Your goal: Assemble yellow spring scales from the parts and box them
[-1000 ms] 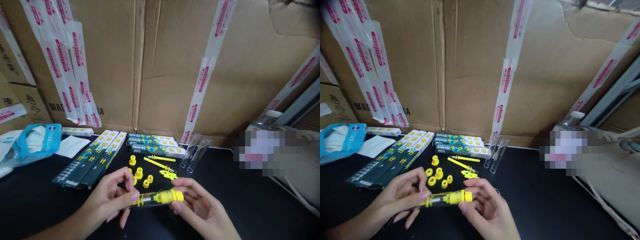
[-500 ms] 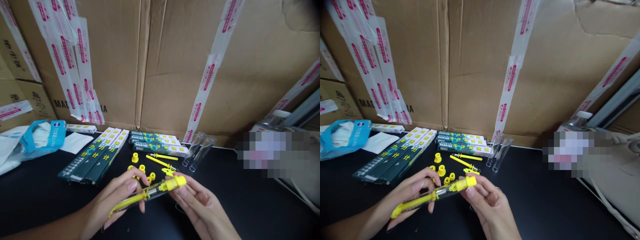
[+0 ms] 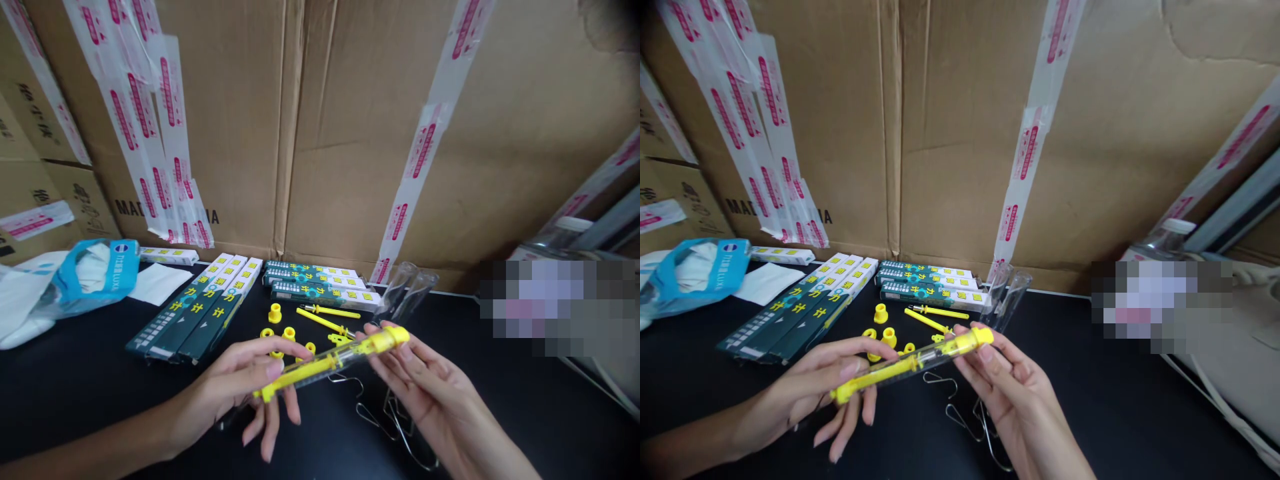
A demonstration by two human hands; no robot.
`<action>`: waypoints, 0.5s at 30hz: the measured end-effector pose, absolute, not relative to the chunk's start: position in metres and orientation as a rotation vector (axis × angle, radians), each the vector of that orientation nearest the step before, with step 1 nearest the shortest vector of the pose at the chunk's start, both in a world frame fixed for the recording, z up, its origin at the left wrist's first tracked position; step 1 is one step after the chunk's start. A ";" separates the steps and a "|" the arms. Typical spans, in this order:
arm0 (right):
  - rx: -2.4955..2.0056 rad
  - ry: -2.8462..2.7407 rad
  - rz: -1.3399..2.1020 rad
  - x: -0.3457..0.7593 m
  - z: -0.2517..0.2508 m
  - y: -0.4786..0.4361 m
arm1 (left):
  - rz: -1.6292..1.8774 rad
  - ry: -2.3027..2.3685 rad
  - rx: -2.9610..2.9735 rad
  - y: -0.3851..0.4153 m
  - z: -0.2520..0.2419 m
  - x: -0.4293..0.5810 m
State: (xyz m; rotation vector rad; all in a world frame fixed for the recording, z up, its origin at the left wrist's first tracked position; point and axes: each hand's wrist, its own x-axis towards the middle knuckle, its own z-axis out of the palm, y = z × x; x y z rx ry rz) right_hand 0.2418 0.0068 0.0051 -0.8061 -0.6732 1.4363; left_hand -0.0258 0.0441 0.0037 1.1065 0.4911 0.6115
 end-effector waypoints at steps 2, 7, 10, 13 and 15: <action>-0.792 -0.644 1.418 0.249 0.006 0.010 | 0.639 0.438 1.131 0.046 0.003 -0.027; -0.813 -0.611 1.378 0.255 0.009 0.013 | 0.665 0.397 1.265 0.046 -0.001 -0.028; -0.804 -0.621 1.406 0.251 0.011 0.008 | 0.638 0.499 1.347 0.041 -0.002 -0.027; -0.780 -0.642 1.454 0.246 0.014 0.003 | 0.570 0.720 1.623 0.033 0.000 -0.028; -0.785 -0.647 1.475 0.244 0.017 0.001 | 0.496 0.848 1.865 0.027 0.002 -0.031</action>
